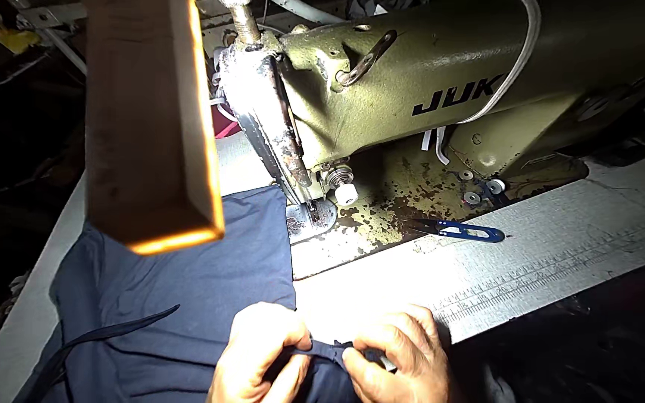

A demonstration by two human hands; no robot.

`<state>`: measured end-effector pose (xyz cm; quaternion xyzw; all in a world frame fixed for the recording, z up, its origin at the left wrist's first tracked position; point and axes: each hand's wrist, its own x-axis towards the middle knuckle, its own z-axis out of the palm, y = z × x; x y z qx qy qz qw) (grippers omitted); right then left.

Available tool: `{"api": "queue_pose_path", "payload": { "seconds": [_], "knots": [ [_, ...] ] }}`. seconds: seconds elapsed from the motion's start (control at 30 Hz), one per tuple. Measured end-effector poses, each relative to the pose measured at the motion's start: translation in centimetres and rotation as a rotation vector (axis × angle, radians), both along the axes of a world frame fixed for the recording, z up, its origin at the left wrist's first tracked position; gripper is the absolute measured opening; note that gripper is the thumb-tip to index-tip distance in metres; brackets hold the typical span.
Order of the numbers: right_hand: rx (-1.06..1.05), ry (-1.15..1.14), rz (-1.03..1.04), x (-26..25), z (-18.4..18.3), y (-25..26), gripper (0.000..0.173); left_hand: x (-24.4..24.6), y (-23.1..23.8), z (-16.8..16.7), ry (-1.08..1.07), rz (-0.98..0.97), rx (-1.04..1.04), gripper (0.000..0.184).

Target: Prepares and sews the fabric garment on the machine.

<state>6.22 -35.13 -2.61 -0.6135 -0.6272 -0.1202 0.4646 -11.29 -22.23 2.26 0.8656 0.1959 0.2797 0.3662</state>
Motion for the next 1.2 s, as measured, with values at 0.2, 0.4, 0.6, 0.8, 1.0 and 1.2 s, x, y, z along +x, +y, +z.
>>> {"api": "queue_pose_path", "payload": {
  "seconds": [0.2, 0.4, 0.6, 0.8, 1.0, 1.2],
  "knots": [
    [-0.137, 0.272, 0.211, -0.5, 1.7, -0.2, 0.014, -0.6, -0.4, 0.5, -0.058, -0.032, -0.160, 0.005],
    [-0.351, 1.002, 0.320, -1.7, 5.4, -0.6, 0.005, -0.6, -3.1, 1.4, -0.051, 0.259, 0.261, 0.018],
    [-0.300, 1.068, 0.348, -2.2, 6.0, -0.6, 0.022, 0.3, -7.9, 0.0, -0.009, 0.352, 0.011, 0.018],
    [-0.282, 1.033, 0.313, -2.7, 6.1, -0.9, 0.015, -0.9, -7.1, 2.0, -0.341, 0.301, -0.604, 0.031],
    [-0.352, 0.667, 0.340, -4.3, 6.0, -0.8, 0.033, -1.6, -7.3, 2.5, -0.429, 0.264, -0.846, 0.024],
    [-0.237, 0.620, 0.280, -4.6, 6.2, -0.7, 0.014, -2.1, -7.2, 2.2, -0.381, 0.144, -0.785, 0.025]
  ]
}}
